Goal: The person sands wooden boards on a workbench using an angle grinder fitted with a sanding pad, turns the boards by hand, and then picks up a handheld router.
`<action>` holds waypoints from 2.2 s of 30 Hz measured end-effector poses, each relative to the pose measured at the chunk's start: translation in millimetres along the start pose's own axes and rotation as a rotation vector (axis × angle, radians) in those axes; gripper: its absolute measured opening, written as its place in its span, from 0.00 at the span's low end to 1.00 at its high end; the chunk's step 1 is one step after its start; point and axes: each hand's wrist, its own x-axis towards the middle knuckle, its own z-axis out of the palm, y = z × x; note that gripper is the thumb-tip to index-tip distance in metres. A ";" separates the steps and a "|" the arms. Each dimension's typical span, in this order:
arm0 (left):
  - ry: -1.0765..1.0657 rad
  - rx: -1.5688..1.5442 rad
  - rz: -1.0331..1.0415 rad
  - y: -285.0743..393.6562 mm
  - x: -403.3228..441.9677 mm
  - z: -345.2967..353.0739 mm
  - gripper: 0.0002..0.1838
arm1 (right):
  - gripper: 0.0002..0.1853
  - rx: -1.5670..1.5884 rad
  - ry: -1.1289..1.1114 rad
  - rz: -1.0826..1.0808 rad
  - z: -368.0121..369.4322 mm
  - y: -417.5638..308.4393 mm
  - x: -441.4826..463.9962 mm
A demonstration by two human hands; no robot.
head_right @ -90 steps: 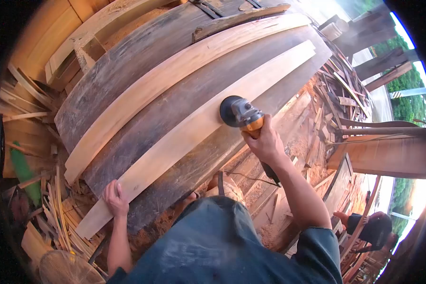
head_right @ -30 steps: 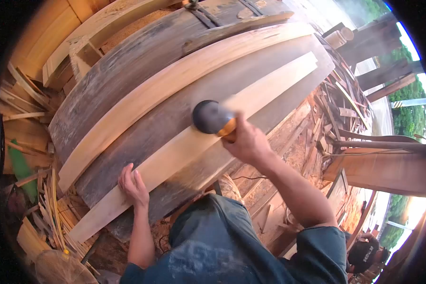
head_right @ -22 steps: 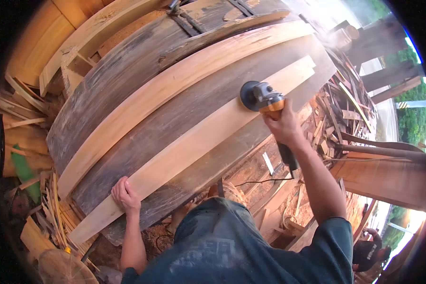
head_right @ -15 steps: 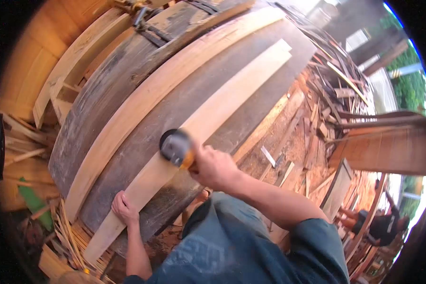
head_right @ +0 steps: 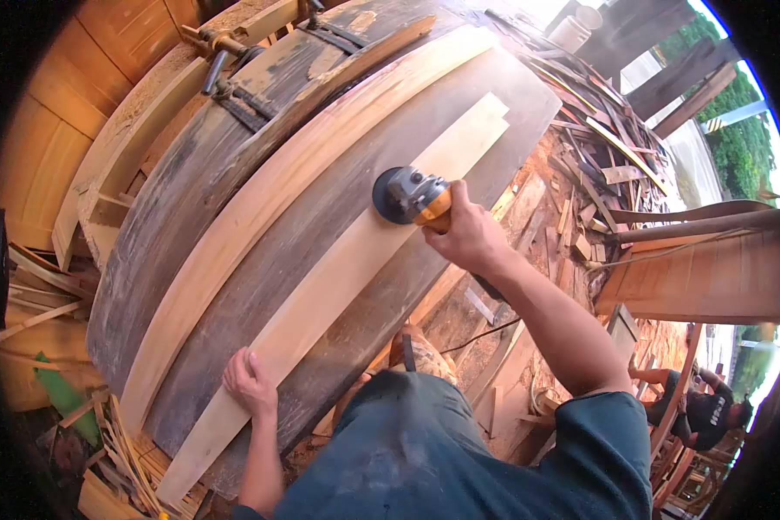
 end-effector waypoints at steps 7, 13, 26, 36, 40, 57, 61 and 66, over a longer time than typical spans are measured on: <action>0.012 0.017 0.008 4.0 1.0 3.2 0.18 | 0.34 0.010 0.149 -0.024 -54.7 99.3 99.9; 0.005 0.065 -0.008 3.0 -1.9 4.6 0.18 | 0.35 0.120 -0.030 0.104 -70.2 102.1 101.1; -0.003 0.074 -0.018 -4.4 -4.8 9.5 0.18 | 0.33 0.022 0.113 0.115 -129.9 162.5 170.5; -0.017 0.084 -0.018 -10.8 -7.7 9.5 0.20 | 0.35 0.074 -0.192 0.075 -105.6 113.5 135.1; -0.041 0.075 -0.034 -11.0 -7.1 9.7 0.19 | 0.32 0.042 0.102 0.146 -140.9 177.1 192.7; 0.083 0.005 -0.028 7.9 7.1 1.6 0.14 | 0.35 0.084 -0.112 -0.097 -24.2 45.9 19.4; 0.146 -0.238 -0.149 41.1 -16.0 -10.0 0.16 | 0.41 0.060 -0.341 -0.210 37.2 -35.6 -45.9; -0.261 -1.654 -0.915 176.7 -41.4 -42.6 0.26 | 0.49 0.014 -0.598 -0.397 84.7 -106.7 -96.7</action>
